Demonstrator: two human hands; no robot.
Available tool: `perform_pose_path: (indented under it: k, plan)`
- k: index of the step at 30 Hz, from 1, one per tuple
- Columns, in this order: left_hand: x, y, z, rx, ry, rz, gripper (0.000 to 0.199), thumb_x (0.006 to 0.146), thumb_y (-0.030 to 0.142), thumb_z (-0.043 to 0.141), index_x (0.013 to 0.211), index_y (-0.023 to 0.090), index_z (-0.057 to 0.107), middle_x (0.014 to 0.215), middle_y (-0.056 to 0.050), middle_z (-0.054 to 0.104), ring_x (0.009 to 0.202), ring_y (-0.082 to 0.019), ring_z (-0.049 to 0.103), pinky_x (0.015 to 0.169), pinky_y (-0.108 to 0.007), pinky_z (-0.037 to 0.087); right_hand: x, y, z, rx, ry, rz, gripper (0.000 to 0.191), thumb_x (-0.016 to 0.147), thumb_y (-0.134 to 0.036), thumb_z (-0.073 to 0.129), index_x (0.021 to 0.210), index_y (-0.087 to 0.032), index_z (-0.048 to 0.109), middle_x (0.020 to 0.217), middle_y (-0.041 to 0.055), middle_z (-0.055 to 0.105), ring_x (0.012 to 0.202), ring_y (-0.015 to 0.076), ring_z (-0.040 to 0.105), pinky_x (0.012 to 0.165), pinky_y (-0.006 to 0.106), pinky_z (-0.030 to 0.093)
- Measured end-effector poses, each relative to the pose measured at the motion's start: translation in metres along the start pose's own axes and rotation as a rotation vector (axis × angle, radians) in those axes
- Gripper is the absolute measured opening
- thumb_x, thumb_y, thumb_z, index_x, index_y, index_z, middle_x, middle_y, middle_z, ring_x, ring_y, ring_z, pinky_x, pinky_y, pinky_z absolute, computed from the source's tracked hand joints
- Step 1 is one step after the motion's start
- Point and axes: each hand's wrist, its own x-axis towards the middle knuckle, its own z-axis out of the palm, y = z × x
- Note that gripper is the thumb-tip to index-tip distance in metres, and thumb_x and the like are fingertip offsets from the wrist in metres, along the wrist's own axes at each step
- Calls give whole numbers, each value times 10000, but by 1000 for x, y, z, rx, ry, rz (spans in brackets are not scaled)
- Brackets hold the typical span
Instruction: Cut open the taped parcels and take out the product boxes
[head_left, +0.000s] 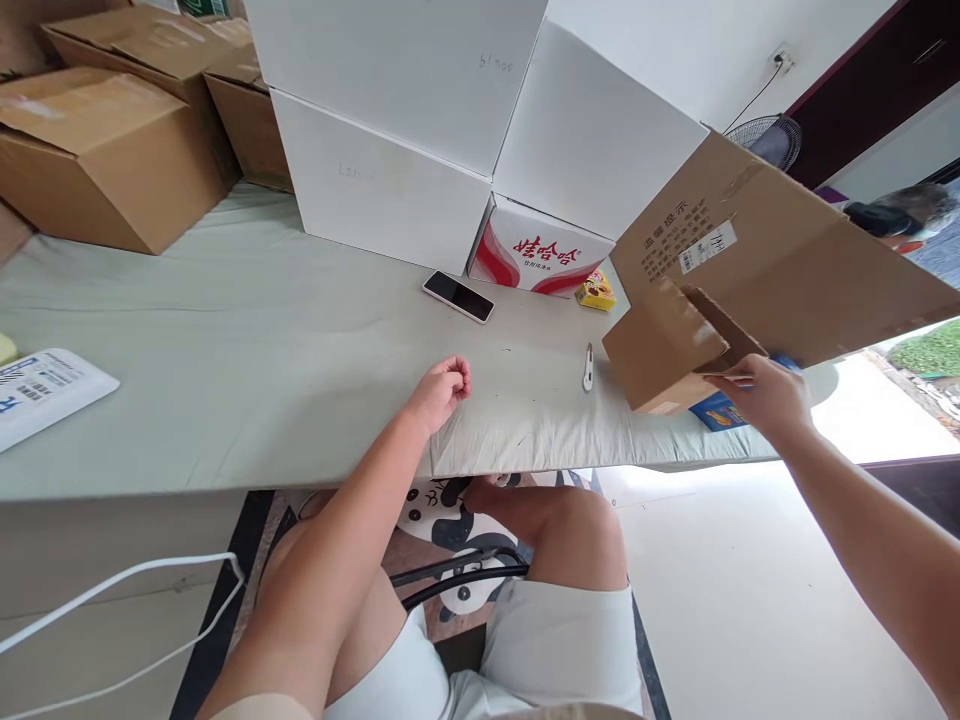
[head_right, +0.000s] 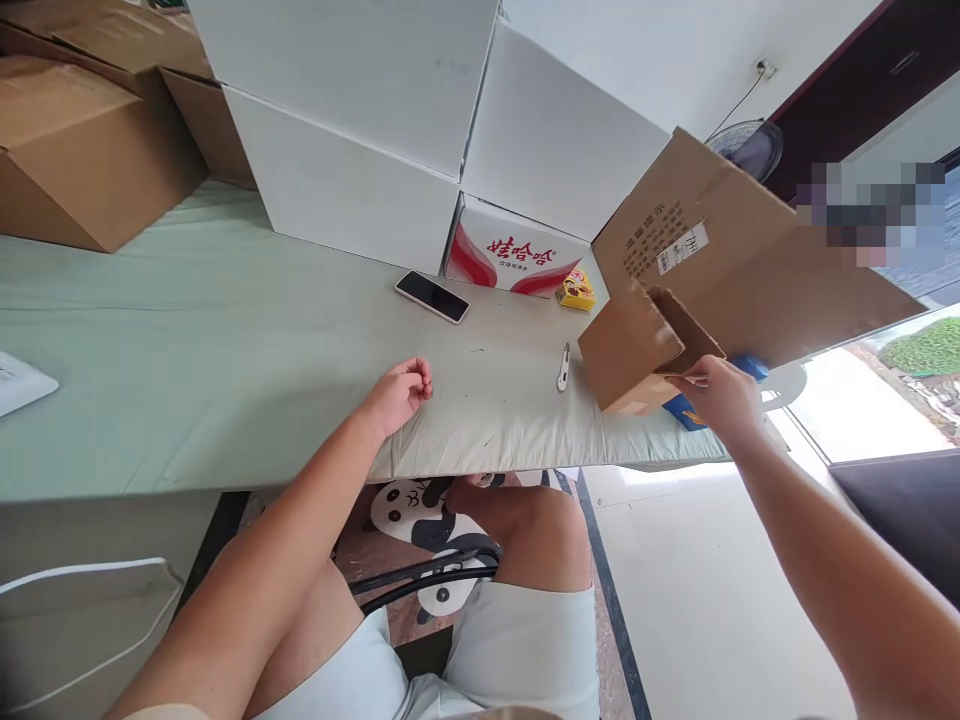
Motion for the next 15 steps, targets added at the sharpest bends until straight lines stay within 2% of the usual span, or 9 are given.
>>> perform_pose_path:
  k: [4,8,10,12,13,15]
  plan:
    - [2,-4,3,16,-14,-1,184,518,28,513,621,177,549,600,11,502,572,-106,459,572,-227,360,12,5,23,-1,-73,-39,236,862,-369,646,757,-294,448,953,134,703,937,317,656,823,411,466]
    - [4,-8,3,37,-9,-16,162,533,46,538,627,177,557,612,13,517,585,-105,471,583,-226,357,39,-2,46,-26,-99,-50,265,919,-407,624,777,-292,432,991,140,688,971,297,629,836,405,461]
    - [7,-10,3,47,0,-26,158,524,60,544,628,178,557,615,19,517,586,-102,469,586,-221,351,56,-4,57,-63,-71,-36,271,935,-477,620,808,-285,475,1145,189,673,1101,328,601,848,427,451]
    - [11,-11,3,60,10,-41,156,510,74,547,624,179,557,614,22,515,586,-99,467,585,-218,348,76,-3,68,-116,-6,20,304,948,-567,580,921,-264,562,1301,283,598,1207,404,547,845,492,428]
    - [12,-11,4,69,15,-50,153,504,80,551,621,179,557,613,23,515,586,-98,466,584,-218,346,86,-1,73,-138,19,47,378,952,-610,548,1007,-239,596,1308,335,569,1198,439,542,818,520,419]
    - [15,-12,5,85,23,-69,143,502,92,565,615,179,559,610,24,514,588,-98,468,583,-220,344,107,4,86,-163,21,27,534,971,-648,465,1158,-171,618,1172,384,585,1071,453,585,741,531,414]
